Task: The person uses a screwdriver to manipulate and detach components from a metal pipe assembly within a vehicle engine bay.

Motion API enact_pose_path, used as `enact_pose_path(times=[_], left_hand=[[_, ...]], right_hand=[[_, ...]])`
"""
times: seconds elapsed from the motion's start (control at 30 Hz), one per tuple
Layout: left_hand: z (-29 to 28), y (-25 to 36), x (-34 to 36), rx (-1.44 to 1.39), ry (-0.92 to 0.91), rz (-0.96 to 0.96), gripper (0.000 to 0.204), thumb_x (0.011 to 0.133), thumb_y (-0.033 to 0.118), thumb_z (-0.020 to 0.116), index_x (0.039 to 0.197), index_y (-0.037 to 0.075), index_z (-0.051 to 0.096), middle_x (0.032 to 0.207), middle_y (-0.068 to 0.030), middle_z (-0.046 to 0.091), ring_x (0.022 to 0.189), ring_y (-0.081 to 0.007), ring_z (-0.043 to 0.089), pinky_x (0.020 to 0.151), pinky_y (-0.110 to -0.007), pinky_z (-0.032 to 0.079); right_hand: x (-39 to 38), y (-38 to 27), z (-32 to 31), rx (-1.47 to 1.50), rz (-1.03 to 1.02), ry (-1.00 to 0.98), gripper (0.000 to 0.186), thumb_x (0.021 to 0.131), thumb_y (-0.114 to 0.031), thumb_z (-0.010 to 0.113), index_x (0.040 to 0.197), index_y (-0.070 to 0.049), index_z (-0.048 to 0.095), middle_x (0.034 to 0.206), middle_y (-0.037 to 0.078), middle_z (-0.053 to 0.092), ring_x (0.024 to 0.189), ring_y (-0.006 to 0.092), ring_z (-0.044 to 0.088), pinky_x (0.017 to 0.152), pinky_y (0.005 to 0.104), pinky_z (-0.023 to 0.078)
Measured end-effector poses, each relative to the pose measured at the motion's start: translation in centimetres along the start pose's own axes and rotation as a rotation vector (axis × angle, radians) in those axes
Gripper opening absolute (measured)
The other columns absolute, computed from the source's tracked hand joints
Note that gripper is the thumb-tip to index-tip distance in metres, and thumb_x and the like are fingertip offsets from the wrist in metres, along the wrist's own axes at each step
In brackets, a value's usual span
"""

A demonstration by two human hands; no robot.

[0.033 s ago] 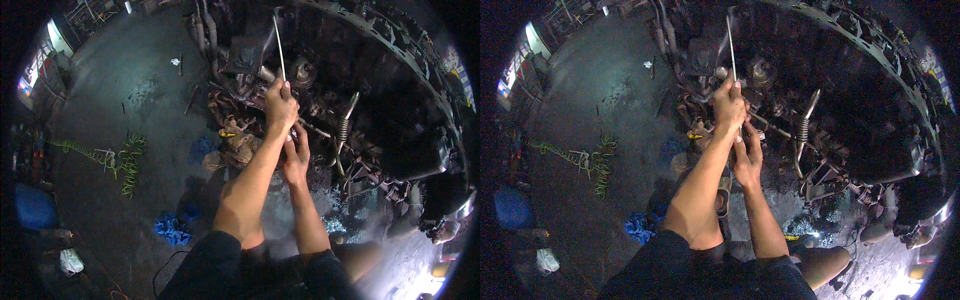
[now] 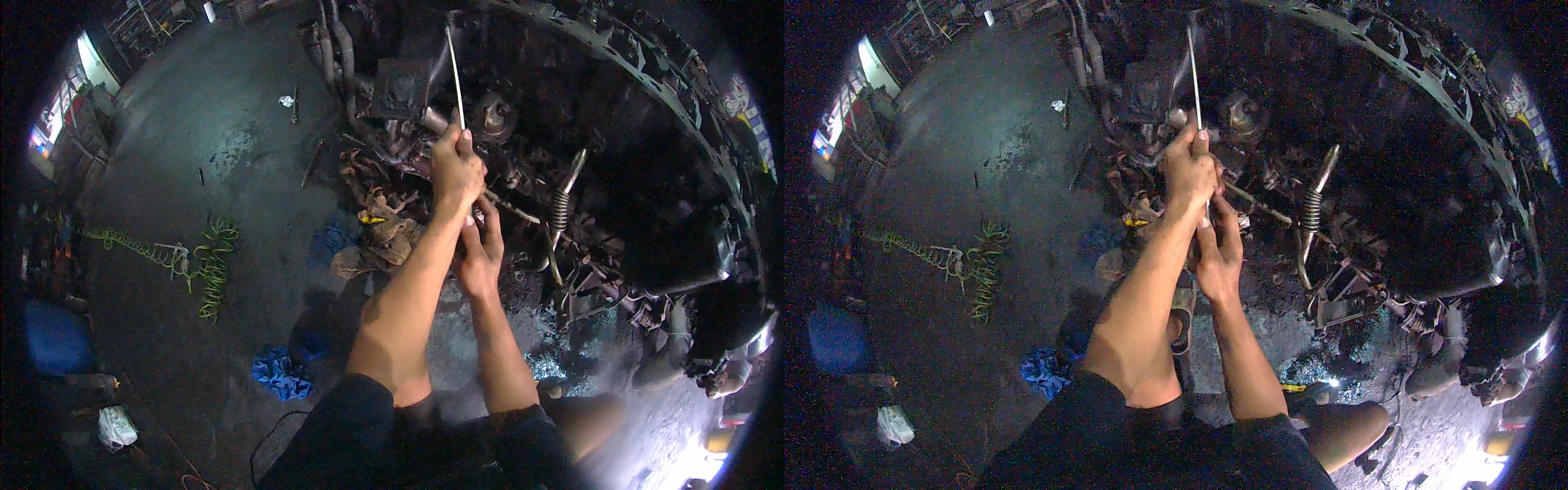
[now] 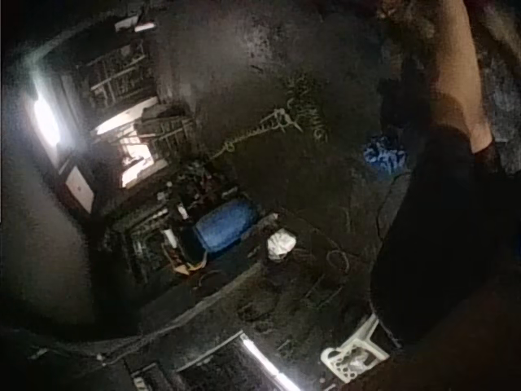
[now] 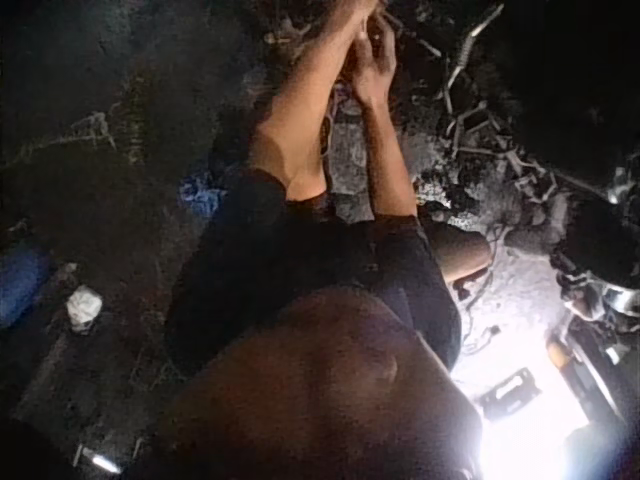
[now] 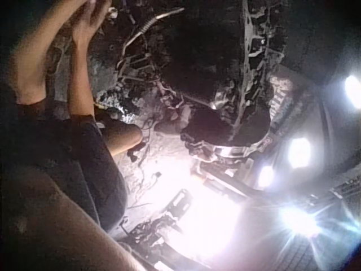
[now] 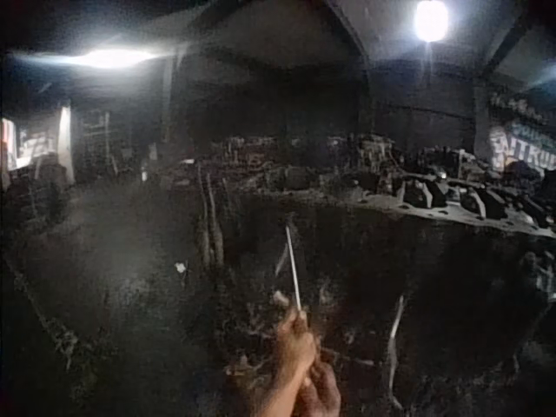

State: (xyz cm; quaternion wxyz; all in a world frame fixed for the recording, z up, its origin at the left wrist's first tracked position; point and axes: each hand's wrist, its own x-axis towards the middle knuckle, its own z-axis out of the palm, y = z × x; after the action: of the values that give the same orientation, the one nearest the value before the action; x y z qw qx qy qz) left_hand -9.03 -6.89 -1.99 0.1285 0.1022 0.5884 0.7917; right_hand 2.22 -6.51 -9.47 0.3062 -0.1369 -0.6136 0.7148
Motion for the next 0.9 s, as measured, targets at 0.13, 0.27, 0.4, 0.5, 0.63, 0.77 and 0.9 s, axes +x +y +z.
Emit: enact_pose_path(times=[0.13,0.27,0.4,0.5,0.63,0.77,0.9], left_hand=[[0.6,2.3,2.8,0.073,0.002,0.082,0.035,0.107,0.018,0.048,0.140,0.017,0.058,0.059,-0.0008,0.050,0.045,-0.0105,0.050,0.037,-0.029,0.040],[0.1,-2.2,2.7,0.172,0.016,0.179,0.035,0.106,0.017,0.048,0.140,0.015,0.058,0.066,-0.0023,0.055,0.047,-0.0112,0.051,0.039,-0.029,0.041],[0.2,-3.1,1.4,0.152,0.039,0.193,0.037,0.107,0.018,0.048,0.143,0.016,0.055,0.066,-0.0029,0.055,0.044,-0.0104,0.049,0.037,-0.029,0.040],[0.8,-2.3,-0.5,0.071,0.005,0.144,0.038,0.107,0.020,0.048,0.145,0.016,0.053,0.062,-0.0022,0.053,0.043,-0.0100,0.048,0.035,-0.029,0.039],[-0.6,0.2,1.5,0.030,0.058,0.080,0.028,0.108,0.020,0.047,0.131,0.012,0.061,0.062,-0.0005,0.052,0.045,-0.0098,0.049,0.037,-0.029,0.040],[-2.1,1.1,5.3,-0.144,0.079,-0.004,0.031,0.108,0.020,0.041,0.130,0.002,0.056,0.064,-0.0062,0.055,0.047,-0.0129,0.051,0.040,-0.033,0.041],[-0.8,-0.3,2.4,0.028,0.083,0.067,0.029,0.108,0.017,0.043,0.128,0.002,0.057,0.059,-0.0042,0.050,0.045,-0.0128,0.048,0.040,-0.032,0.039]], right_hand=[[3.7,-0.9,1.2,0.009,-0.069,-0.008,0.045,0.103,-0.011,0.051,0.145,0.003,0.043,0.147,0.015,0.049,0.136,0.0216,0.045,0.114,0.0346,0.034],[1.3,0.8,1.4,-0.072,-0.210,0.018,0.041,0.104,-0.015,0.051,0.143,-0.002,0.045,0.133,0.012,0.055,0.115,0.0179,0.055,0.100,0.0317,0.045],[0.5,1.2,0.3,-0.059,-0.111,0.021,0.042,0.105,-0.013,0.051,0.143,0.003,0.043,0.138,0.015,0.053,0.124,0.0202,0.052,0.106,0.0347,0.041],[-0.6,1.1,-1.3,-0.054,0.003,0.023,0.041,0.105,-0.013,0.051,0.141,0.004,0.045,0.136,0.015,0.054,0.125,0.0202,0.052,0.107,0.0351,0.041],[1.4,-0.8,0.9,-0.182,-0.073,-0.038,0.044,0.104,-0.012,0.051,0.145,0.003,0.044,0.143,0.016,0.053,0.133,0.0230,0.049,0.113,0.0353,0.036],[4.5,-1.8,2.3,-0.344,-0.232,-0.096,0.042,0.102,-0.008,0.050,0.143,0.003,0.048,0.148,0.021,0.050,0.140,0.0266,0.046,0.115,0.0365,0.034],[1.6,-0.5,2.2,-0.242,-0.161,0.022,0.042,0.102,-0.008,0.050,0.142,0.002,0.048,0.149,0.021,0.048,0.140,0.0275,0.045,0.117,0.0394,0.032]])
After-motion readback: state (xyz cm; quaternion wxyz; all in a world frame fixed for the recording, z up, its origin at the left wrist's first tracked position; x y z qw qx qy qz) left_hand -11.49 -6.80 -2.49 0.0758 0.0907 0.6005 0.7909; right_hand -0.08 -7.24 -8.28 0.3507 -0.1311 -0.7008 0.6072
